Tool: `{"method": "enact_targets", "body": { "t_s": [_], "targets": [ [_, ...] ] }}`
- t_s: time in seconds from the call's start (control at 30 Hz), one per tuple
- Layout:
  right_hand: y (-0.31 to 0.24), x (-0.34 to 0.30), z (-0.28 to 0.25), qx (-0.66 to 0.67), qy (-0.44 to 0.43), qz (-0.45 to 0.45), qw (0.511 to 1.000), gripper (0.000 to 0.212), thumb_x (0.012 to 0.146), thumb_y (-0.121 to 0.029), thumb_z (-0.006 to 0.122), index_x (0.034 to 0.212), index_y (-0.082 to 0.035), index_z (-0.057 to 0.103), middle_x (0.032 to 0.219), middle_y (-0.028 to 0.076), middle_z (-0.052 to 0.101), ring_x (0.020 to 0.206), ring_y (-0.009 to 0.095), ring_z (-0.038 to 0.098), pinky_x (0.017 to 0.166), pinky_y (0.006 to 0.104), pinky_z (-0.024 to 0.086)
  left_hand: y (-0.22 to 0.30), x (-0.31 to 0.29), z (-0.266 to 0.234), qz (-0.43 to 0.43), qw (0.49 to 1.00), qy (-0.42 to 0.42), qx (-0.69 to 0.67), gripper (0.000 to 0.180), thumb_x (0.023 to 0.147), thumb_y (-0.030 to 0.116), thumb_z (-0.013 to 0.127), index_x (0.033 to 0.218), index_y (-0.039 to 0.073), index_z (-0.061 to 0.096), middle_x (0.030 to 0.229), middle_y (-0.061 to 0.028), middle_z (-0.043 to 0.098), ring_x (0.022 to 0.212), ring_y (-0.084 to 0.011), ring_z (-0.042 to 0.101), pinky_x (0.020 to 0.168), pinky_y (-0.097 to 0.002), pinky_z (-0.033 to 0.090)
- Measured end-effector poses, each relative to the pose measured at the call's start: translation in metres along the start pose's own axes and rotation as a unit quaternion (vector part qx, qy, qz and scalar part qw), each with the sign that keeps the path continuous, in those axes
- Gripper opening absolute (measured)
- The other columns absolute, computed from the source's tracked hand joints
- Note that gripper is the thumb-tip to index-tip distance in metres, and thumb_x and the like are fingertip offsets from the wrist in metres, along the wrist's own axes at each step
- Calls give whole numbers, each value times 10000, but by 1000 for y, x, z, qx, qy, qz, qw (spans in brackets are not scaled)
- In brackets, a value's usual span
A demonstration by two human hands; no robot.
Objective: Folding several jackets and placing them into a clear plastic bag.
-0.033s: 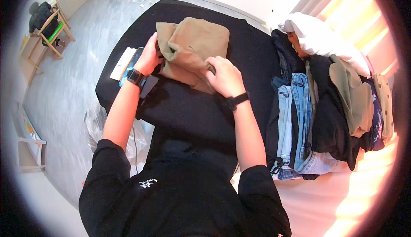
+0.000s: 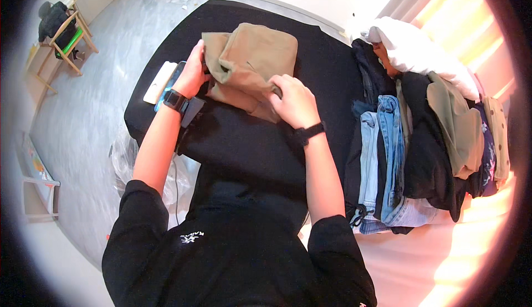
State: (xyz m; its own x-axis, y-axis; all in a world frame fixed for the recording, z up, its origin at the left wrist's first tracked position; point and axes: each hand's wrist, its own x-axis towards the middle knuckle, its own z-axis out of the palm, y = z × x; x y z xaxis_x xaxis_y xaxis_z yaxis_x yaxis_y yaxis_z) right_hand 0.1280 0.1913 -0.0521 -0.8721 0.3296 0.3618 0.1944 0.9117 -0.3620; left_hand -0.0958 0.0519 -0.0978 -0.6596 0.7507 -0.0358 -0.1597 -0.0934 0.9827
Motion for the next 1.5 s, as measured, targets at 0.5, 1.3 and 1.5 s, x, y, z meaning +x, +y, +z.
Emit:
{"method": "enact_targets", "body": {
  "t_s": [0.5, 1.3, 1.5],
  "targets": [
    [4, -34, -4, 31, 116, 37, 992, 279, 685, -12, 595, 926, -145, 639, 733, 45, 585, 770, 251, 574, 699, 383, 463, 26, 54, 53, 73, 969, -114, 205, 300, 835, 81, 655, 1121, 17, 592, 1077, -66, 655, 998, -148, 592, 873, -318, 480],
    [46, -9, 22, 118, -62, -3, 991, 377, 853, -364, 609, 1214, -256, 625, 1447, 150, 389, 1337, 414, 284, 1100, 485, 274, 21, 51, 25, -71, 898, -52, 431, 869, 772, 412, 751, 1406, 15, 309, 1353, -129, 485, 1214, -191, 481, 1021, -332, 396],
    [56, -8, 26, 170, -52, -3, 984, 402, 846, -363, 633, 1228, -238, 610, 1470, 188, 314, 1357, 404, 248, 1115, 480, 228, 11, 49, 27, -17, 954, -129, 270, 800, 792, 204, 759, 1418, 46, 287, 1345, -109, 482, 1225, -175, 459, 1027, -332, 391]
  ]
}}
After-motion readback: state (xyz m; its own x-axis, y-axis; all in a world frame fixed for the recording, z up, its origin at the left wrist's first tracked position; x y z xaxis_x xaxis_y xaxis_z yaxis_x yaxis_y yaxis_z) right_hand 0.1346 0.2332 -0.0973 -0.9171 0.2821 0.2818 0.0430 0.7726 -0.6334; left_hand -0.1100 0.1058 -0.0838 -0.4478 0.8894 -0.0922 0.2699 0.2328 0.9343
